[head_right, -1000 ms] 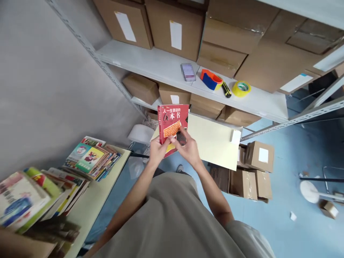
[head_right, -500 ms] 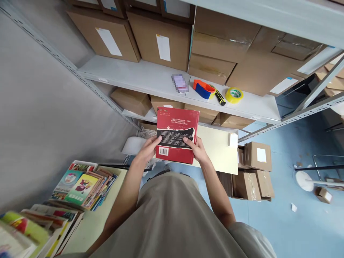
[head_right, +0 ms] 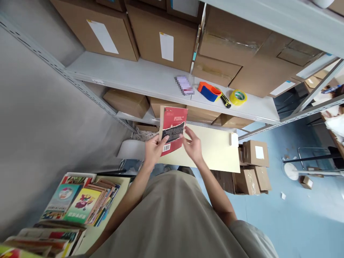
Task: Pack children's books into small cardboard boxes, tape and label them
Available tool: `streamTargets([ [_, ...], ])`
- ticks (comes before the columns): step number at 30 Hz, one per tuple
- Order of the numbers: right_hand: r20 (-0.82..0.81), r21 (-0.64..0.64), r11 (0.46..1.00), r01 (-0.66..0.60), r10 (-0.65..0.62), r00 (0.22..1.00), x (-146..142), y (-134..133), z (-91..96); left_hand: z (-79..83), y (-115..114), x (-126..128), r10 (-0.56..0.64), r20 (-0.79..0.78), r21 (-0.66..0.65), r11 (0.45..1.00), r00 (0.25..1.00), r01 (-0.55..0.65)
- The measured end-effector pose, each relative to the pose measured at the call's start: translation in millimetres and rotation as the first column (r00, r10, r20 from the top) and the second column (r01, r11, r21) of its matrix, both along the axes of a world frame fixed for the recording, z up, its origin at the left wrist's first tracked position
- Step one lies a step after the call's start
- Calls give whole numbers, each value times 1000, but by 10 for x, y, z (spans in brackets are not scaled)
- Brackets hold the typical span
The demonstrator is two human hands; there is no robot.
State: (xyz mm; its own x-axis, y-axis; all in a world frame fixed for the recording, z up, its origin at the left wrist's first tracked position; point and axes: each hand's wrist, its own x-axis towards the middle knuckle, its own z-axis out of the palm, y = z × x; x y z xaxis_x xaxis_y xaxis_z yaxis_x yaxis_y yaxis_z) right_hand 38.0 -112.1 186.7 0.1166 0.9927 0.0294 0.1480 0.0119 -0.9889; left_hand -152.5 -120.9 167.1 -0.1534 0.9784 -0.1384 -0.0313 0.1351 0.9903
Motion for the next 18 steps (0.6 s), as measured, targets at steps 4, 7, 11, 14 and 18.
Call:
streamTargets([
  [4, 49, -72, 997, 40, -37, 998, -350, -63, -66, 38, -111, 237, -137, -156, 129, 979, 978, 158],
  [7, 76, -67, 985, 161, -156, 985, -258, 50, -81, 2, -97, 259, -274, -98, 231, 929, 957, 289],
  [11, -51, -47, 997, 58, -60, 997, 46, 195, -61, -160, 141, -41, -101, 130, 108, 990, 986, 87],
  [14, -99, -57, 998, -29, 23, 995, 159, 197, -34, -284, 334, -310, 124, 117, -11, 992, 985, -123],
  [18, -122, -82, 992, -99, 89, 989, 202, 164, -16, -333, 427, -484, 167, 115, -53, 985, 979, -162],
])
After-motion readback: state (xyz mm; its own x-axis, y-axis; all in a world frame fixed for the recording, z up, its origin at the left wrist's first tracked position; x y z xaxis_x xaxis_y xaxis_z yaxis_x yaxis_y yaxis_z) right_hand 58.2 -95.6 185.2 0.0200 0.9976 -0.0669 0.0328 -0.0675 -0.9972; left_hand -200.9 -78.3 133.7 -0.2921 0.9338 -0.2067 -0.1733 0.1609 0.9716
